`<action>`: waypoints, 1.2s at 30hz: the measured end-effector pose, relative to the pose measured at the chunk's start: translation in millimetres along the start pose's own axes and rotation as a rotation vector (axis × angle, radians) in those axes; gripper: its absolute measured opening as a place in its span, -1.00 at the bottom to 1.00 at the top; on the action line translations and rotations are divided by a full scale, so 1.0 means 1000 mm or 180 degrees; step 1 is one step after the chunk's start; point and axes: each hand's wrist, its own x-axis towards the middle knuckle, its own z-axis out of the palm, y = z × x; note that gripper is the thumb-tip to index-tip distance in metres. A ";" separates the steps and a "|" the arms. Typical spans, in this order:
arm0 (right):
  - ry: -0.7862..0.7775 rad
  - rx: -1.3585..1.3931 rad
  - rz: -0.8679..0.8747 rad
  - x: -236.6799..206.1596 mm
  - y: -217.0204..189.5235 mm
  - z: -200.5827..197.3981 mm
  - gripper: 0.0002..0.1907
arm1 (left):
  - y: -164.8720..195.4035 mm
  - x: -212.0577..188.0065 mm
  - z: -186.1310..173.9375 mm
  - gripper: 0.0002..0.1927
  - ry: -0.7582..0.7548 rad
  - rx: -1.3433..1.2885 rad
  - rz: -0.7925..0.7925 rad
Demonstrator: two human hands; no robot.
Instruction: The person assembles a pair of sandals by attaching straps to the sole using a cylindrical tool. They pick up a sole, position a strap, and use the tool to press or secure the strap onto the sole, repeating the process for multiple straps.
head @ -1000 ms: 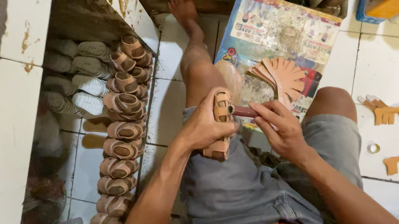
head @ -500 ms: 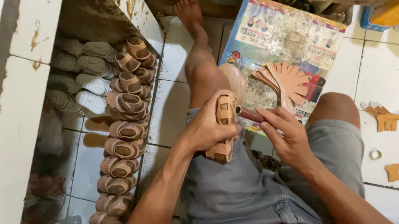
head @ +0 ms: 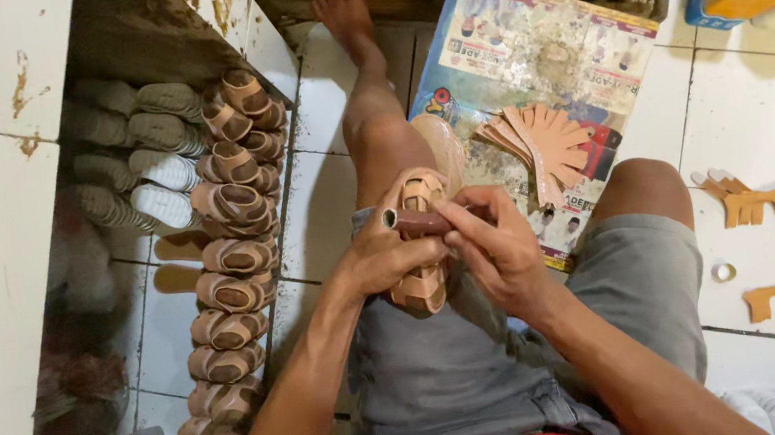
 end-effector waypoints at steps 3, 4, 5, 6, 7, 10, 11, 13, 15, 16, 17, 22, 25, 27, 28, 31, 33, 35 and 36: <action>-0.0097 0.0076 0.0314 0.001 0.004 0.001 -0.61 | 0.001 -0.006 -0.002 -0.36 0.0102 -0.0419 -0.0387; -0.0087 0.0138 0.0342 0.003 0.006 -0.002 -0.61 | 0.001 -0.007 -0.003 -0.34 0.0080 -0.0453 -0.0422; -0.0074 0.0198 0.0357 0.003 0.008 -0.006 -0.62 | 0.002 -0.006 -0.005 -0.32 0.0056 -0.0479 -0.0448; -0.0088 0.0266 0.0418 0.004 0.009 -0.010 -0.63 | 0.002 -0.006 -0.006 -0.33 0.0044 -0.0448 -0.0466; 0.0031 0.0233 0.0303 0.004 0.010 -0.010 -0.62 | 0.002 -0.006 -0.005 -0.34 0.0032 -0.0456 -0.0517; 0.0255 0.0069 -0.0055 0.001 0.013 -0.004 -0.60 | -0.001 -0.002 -0.003 -0.32 -0.0015 -0.0164 -0.0104; 0.0189 0.0010 -0.0155 -0.002 0.015 0.002 -0.61 | -0.001 -0.002 -0.002 -0.31 -0.0010 -0.0020 0.0114; 0.0033 -0.0050 -0.0083 -0.010 0.020 0.008 -0.61 | 0.002 -0.003 0.000 -0.34 -0.0001 -0.0445 -0.0305; -0.0101 -0.0115 0.0202 -0.018 0.026 0.005 -0.60 | 0.011 -0.008 0.000 -0.33 0.0093 -0.0546 -0.0539; -0.0042 -0.0087 0.0328 -0.021 0.029 -0.001 -0.61 | 0.019 -0.010 -0.001 -0.31 0.0139 -0.0426 -0.0539; 0.0003 -0.0058 0.0458 -0.025 0.030 -0.009 -0.62 | 0.026 -0.010 0.000 -0.30 0.0193 -0.0318 -0.0540; 0.0368 0.0022 0.0682 -0.020 0.019 -0.037 -0.61 | 0.063 -0.006 0.013 -0.25 0.0262 0.1136 0.0133; 0.0331 0.0141 0.0886 -0.003 0.006 -0.033 -0.61 | 0.077 0.003 0.016 -0.20 0.0370 0.2056 0.0004; 0.0260 0.0087 0.0293 0.005 -0.003 -0.026 -0.59 | 0.080 0.008 0.014 -0.19 0.0294 0.2312 0.0093; 0.0198 0.0050 0.0037 0.008 -0.007 -0.024 -0.58 | 0.080 0.009 0.012 -0.20 0.0200 0.2274 0.0316; 0.0129 -0.0098 -0.0298 0.015 -0.010 -0.024 -0.56 | 0.073 0.008 0.010 -0.25 0.0130 0.2194 0.0042; 0.0139 -0.0084 -0.0158 0.016 -0.010 -0.027 -0.56 | 0.069 0.003 0.009 -0.27 0.0231 0.2195 -0.0114; 0.0241 -0.0144 0.0029 0.015 -0.008 -0.031 -0.57 | 0.067 0.001 0.009 -0.27 0.0315 0.2252 0.0118; 0.0270 -0.0174 0.0194 0.013 -0.008 -0.031 -0.57 | 0.067 0.000 0.010 -0.27 0.0352 0.2316 0.0071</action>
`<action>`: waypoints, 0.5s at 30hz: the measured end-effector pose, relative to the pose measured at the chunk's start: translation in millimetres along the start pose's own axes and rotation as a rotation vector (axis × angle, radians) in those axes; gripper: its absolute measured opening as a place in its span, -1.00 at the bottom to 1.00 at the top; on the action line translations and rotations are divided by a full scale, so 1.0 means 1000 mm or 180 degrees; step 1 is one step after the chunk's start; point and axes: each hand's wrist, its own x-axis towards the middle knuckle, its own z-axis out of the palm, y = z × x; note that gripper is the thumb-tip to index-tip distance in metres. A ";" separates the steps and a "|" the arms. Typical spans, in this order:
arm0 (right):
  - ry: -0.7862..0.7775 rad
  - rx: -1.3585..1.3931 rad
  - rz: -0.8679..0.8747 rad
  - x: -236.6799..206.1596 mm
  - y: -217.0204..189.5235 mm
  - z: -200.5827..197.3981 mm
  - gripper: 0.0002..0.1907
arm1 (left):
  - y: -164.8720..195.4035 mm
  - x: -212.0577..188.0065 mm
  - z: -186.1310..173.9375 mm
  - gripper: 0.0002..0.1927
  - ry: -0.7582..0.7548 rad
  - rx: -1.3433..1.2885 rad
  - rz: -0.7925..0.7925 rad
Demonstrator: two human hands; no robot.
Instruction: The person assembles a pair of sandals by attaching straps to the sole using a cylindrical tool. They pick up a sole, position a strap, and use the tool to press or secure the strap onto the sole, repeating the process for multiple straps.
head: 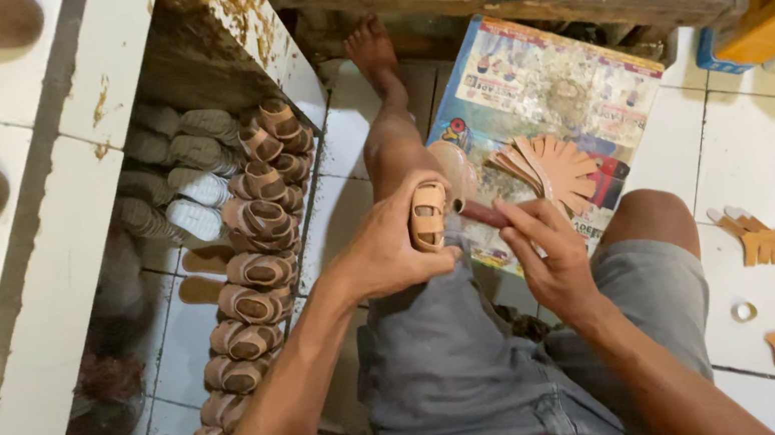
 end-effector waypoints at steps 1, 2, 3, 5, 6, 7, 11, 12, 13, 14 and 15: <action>-0.0012 0.0013 -0.0126 -0.003 -0.001 0.000 -0.56 | 0.000 0.000 0.000 -0.27 -0.0035 0.0033 -0.0064; 0.0000 -0.0006 -0.0263 -0.005 -0.002 0.000 -0.55 | 0.001 0.001 0.001 -0.27 -0.0084 0.0061 -0.0086; 0.0032 -0.0014 -0.0438 -0.006 -0.002 0.002 -0.54 | 0.002 0.002 0.001 -0.26 -0.0156 -0.0030 0.0007; -0.0195 -0.0045 -0.0487 -0.006 -0.002 0.005 -0.55 | 0.004 0.002 0.000 -0.25 -0.0255 -0.0189 0.0160; -0.0309 -0.0049 -0.0513 -0.005 -0.002 0.006 -0.56 | 0.005 0.002 0.000 -0.26 -0.0190 -0.0135 0.0072; -0.0269 -0.0075 -0.0449 -0.004 -0.002 0.005 -0.56 | 0.006 0.001 0.000 -0.27 -0.0127 -0.0083 -0.0020; -0.0054 -0.0158 -0.0148 -0.001 -0.002 0.000 -0.58 | 0.007 -0.004 0.000 -0.30 0.0025 -0.0010 -0.0213; -0.0014 -0.0175 0.0039 -0.001 -0.002 -0.001 -0.58 | 0.008 -0.006 0.000 -0.30 0.0045 0.0024 -0.0160; -0.0017 -0.0106 -0.0118 -0.004 -0.003 0.000 -0.58 | 0.008 -0.005 0.002 -0.29 0.0035 0.0038 -0.0081; -0.0005 -0.0030 -0.0288 -0.007 -0.004 0.002 -0.58 | 0.009 -0.005 0.002 -0.29 0.0029 0.0069 0.0009; 0.0005 0.0057 -0.0469 -0.008 -0.004 0.003 -0.58 | 0.010 -0.005 0.002 -0.29 0.0010 0.0062 0.0094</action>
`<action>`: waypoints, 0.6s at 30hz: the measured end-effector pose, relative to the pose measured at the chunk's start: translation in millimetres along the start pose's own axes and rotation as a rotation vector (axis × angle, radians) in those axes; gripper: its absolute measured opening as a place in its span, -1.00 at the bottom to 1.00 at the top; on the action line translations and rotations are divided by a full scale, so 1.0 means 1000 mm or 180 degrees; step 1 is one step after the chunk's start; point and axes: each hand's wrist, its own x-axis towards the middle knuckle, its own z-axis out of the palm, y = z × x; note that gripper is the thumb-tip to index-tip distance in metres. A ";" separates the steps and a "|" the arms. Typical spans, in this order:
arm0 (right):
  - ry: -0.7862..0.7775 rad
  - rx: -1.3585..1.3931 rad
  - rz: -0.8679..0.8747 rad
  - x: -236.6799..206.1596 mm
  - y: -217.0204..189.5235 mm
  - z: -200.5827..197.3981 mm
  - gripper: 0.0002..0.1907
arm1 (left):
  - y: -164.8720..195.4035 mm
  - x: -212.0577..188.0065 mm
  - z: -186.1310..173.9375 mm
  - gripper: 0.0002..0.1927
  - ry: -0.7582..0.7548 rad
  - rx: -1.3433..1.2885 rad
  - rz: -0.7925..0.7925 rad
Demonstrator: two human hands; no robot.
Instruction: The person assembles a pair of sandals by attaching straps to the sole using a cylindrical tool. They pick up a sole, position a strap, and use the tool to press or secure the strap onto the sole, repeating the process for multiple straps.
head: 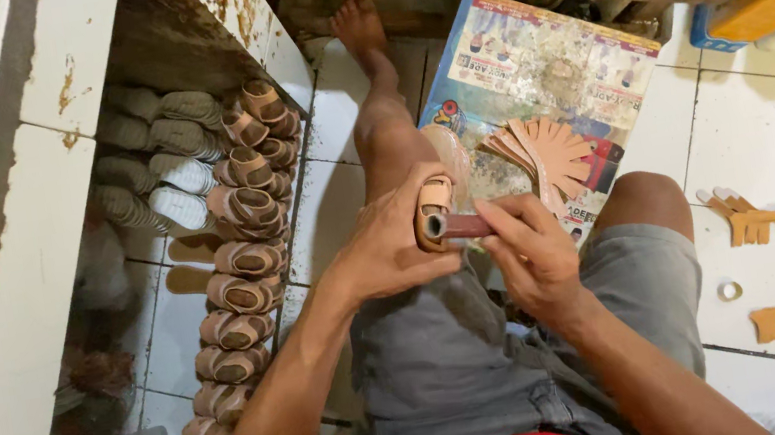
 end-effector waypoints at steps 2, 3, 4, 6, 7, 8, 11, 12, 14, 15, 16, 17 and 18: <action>-0.0092 0.0038 0.0007 -0.001 0.001 0.003 -0.59 | 0.001 0.000 -0.001 -0.27 -0.0023 0.0029 0.0225; -0.0144 0.0072 0.0012 -0.001 0.002 0.005 -0.60 | 0.001 0.001 -0.002 -0.29 -0.0019 -0.0058 0.0099; -0.0203 -0.0002 0.0198 -0.002 0.002 0.005 -0.60 | 0.002 -0.001 -0.003 -0.30 -0.0008 -0.0154 -0.0046; -0.0275 -0.0183 0.0452 -0.002 0.002 0.005 -0.59 | 0.000 -0.001 -0.006 -0.31 0.0050 -0.0304 -0.0120; -0.0155 -0.0082 0.0403 0.000 0.004 0.005 -0.59 | -0.002 -0.001 -0.008 -0.31 0.0082 -0.0391 -0.0125; -0.0075 0.0026 0.0437 -0.002 0.001 0.006 -0.60 | -0.003 -0.004 -0.006 -0.30 0.0082 -0.0526 -0.0198; -0.0106 -0.0005 -0.0004 -0.005 -0.006 0.011 -0.59 | -0.009 -0.004 -0.004 -0.24 -0.0009 -0.0430 0.0239; -0.0137 -0.0073 -0.0295 -0.003 -0.006 0.011 -0.58 | -0.010 -0.003 -0.002 -0.24 -0.0014 -0.0497 0.0232; -0.0192 0.0025 -0.0081 -0.001 -0.006 0.013 -0.58 | -0.012 -0.003 -0.001 -0.25 0.0006 -0.0597 0.0221; -0.0234 0.0085 0.0013 0.000 -0.006 0.013 -0.57 | -0.012 -0.003 0.000 -0.25 0.0033 -0.0610 0.0159; -0.0196 0.0132 0.0085 0.001 -0.006 0.012 -0.57 | -0.012 -0.004 -0.001 -0.25 0.0084 -0.0605 0.0120; -0.0169 0.0196 0.0149 0.002 -0.005 0.012 -0.57 | -0.011 -0.005 -0.002 -0.24 0.0151 -0.0593 0.0071; -0.0178 0.0272 0.0247 0.001 -0.005 0.012 -0.56 | -0.010 -0.005 -0.002 -0.26 0.0198 -0.0562 0.0118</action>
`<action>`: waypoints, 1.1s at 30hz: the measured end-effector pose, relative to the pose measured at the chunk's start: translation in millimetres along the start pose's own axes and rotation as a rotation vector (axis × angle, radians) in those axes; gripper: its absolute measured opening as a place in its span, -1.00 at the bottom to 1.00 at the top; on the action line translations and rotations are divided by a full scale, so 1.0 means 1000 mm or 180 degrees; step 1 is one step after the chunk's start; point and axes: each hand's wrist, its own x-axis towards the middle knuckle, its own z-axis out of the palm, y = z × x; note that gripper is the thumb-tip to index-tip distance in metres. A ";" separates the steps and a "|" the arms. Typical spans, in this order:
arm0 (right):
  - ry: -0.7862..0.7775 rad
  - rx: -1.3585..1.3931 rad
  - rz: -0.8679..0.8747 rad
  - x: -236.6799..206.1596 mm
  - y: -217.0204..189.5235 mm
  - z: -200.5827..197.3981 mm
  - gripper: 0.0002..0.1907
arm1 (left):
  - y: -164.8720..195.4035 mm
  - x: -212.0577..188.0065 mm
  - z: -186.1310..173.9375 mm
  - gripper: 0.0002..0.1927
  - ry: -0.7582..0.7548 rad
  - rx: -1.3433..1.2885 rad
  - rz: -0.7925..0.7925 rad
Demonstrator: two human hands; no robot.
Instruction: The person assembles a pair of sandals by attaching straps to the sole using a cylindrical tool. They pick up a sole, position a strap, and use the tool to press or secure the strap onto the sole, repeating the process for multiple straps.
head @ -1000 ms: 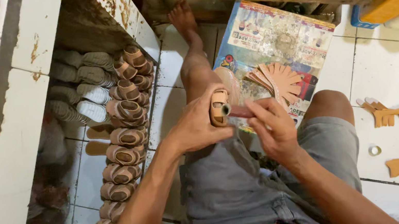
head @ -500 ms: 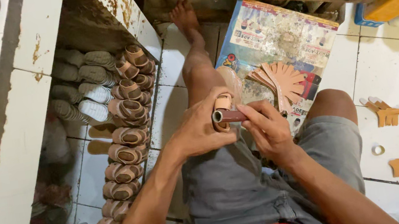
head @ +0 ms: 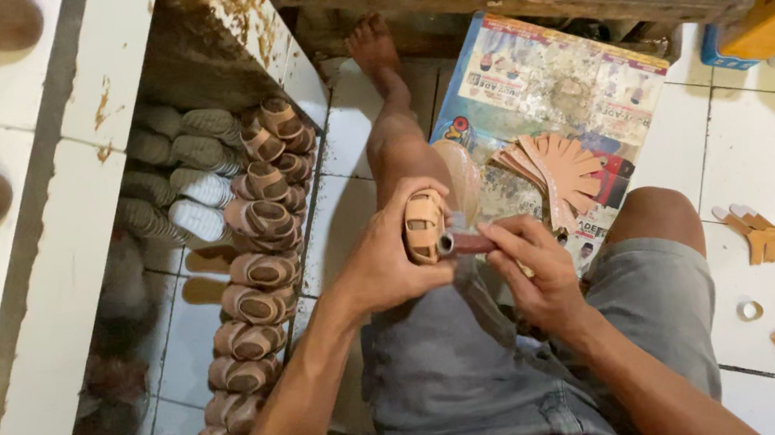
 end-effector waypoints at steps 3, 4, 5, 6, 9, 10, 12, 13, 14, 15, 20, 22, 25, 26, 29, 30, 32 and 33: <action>0.0285 0.0143 -0.0112 -0.006 0.000 0.005 -0.57 | 0.003 -0.002 0.002 -0.27 -0.0050 0.0022 -0.0045; 0.0243 0.0077 -0.0196 -0.007 0.002 0.009 -0.57 | 0.004 -0.002 0.002 -0.26 -0.0082 0.0085 -0.0114; 0.0163 0.0039 -0.0270 -0.008 0.005 0.013 -0.58 | 0.006 -0.003 0.003 -0.25 -0.0085 0.0147 -0.0219; 0.0058 0.0027 -0.0343 -0.009 0.007 0.015 -0.58 | 0.007 -0.005 0.004 -0.27 -0.0017 0.0115 -0.0134; 0.0107 0.0037 0.0019 -0.011 0.014 0.014 -0.66 | 0.013 -0.009 0.006 -0.32 0.0275 0.0135 0.0266; 0.0122 0.0088 0.0169 -0.012 0.015 0.011 -0.64 | 0.015 -0.011 0.007 -0.31 0.0453 0.0202 0.0457; 0.0132 0.0193 0.0571 -0.015 0.011 0.005 -0.62 | 0.020 -0.012 0.008 -0.29 0.0627 0.0557 0.0670; 0.0257 0.0131 0.0368 -0.015 0.009 0.002 -0.62 | 0.021 -0.008 0.009 -0.28 0.0603 0.0821 0.0738; 0.0342 0.0086 0.0211 -0.017 0.004 0.001 -0.62 | 0.022 -0.007 0.010 -0.27 0.0582 0.1066 0.0747; 0.0392 0.0061 0.0057 -0.019 -0.003 -0.001 -0.62 | 0.024 -0.008 0.014 -0.27 0.0523 0.1068 0.0708; 0.0080 -0.0295 -0.0165 -0.002 -0.010 -0.008 -0.60 | 0.017 -0.004 0.013 -0.30 0.0262 0.1070 0.0752; 0.0060 -0.0291 -0.0013 0.002 -0.006 -0.013 -0.60 | 0.014 -0.011 0.014 -0.29 0.0351 0.1046 0.0710; 0.0104 -0.0291 0.0364 -0.006 -0.005 -0.016 -0.60 | 0.009 -0.013 0.013 -0.29 0.0340 0.1150 0.0703; 0.0130 -0.0257 0.0324 -0.010 -0.004 -0.015 -0.59 | 0.008 -0.012 0.014 -0.29 0.0265 0.1167 0.0740; 0.0074 -0.0221 -0.0039 -0.013 -0.001 -0.010 -0.59 | 0.009 -0.009 0.014 -0.24 0.0294 0.1036 0.1070; 0.0001 -0.0194 -0.0172 -0.013 -0.001 -0.009 -0.60 | 0.009 -0.009 0.013 -0.27 0.0286 0.1098 0.0954; -0.0027 -0.0137 0.0155 -0.011 -0.002 -0.011 -0.61 | 0.012 -0.011 0.012 -0.31 0.0307 0.1269 0.0750; -0.0026 -0.0124 0.0257 -0.009 -0.002 -0.014 -0.62 | 0.012 -0.011 0.011 -0.32 0.0345 0.1256 0.0762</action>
